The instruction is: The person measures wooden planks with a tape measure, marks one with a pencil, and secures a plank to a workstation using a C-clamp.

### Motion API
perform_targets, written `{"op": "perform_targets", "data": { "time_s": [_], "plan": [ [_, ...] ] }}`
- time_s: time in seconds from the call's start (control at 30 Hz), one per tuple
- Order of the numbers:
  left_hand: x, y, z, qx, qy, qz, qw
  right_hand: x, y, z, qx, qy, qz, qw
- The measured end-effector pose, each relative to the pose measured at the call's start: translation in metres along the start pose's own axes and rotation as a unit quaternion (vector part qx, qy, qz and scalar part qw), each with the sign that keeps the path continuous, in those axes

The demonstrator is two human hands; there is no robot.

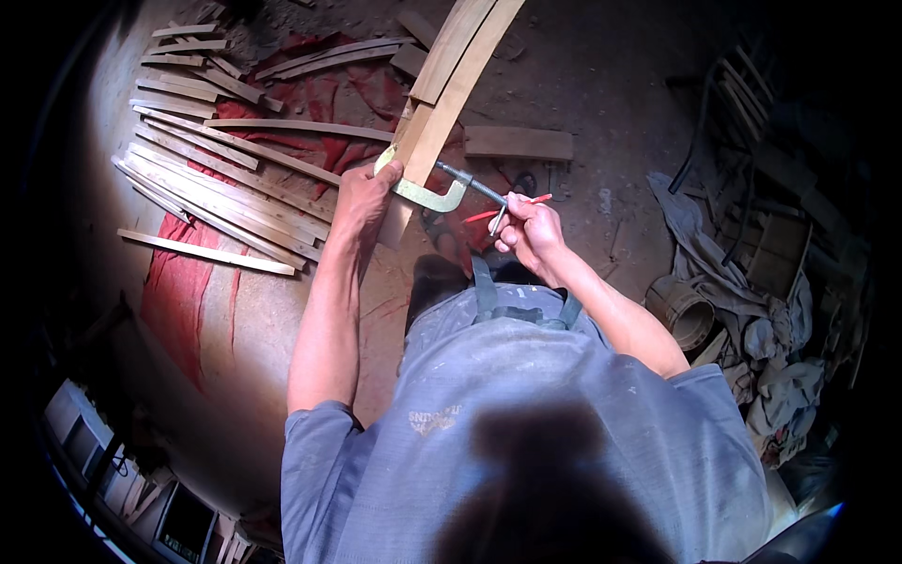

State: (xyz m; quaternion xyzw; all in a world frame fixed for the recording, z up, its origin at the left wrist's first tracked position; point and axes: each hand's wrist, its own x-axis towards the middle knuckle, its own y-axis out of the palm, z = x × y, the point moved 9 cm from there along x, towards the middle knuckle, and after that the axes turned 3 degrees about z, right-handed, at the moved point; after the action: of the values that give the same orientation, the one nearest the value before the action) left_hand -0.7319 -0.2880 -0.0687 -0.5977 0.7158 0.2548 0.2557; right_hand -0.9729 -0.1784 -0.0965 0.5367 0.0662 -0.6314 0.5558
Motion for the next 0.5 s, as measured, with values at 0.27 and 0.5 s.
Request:
{"op": "perform_targets", "data": {
  "time_s": [0.27, 0.5],
  "plan": [
    [-0.017, 0.005, -0.001, -0.093, -0.019, 0.083, 0.992, -0.008, -0.01, 0.013, -0.034, -0.024, 0.036, 0.998],
    [-0.055, -0.023, 0.023, 0.087, -0.032, 0.056, 0.994, -0.036, -0.024, 0.051, -0.349, -0.208, -0.078, 0.91]
  ]
}}
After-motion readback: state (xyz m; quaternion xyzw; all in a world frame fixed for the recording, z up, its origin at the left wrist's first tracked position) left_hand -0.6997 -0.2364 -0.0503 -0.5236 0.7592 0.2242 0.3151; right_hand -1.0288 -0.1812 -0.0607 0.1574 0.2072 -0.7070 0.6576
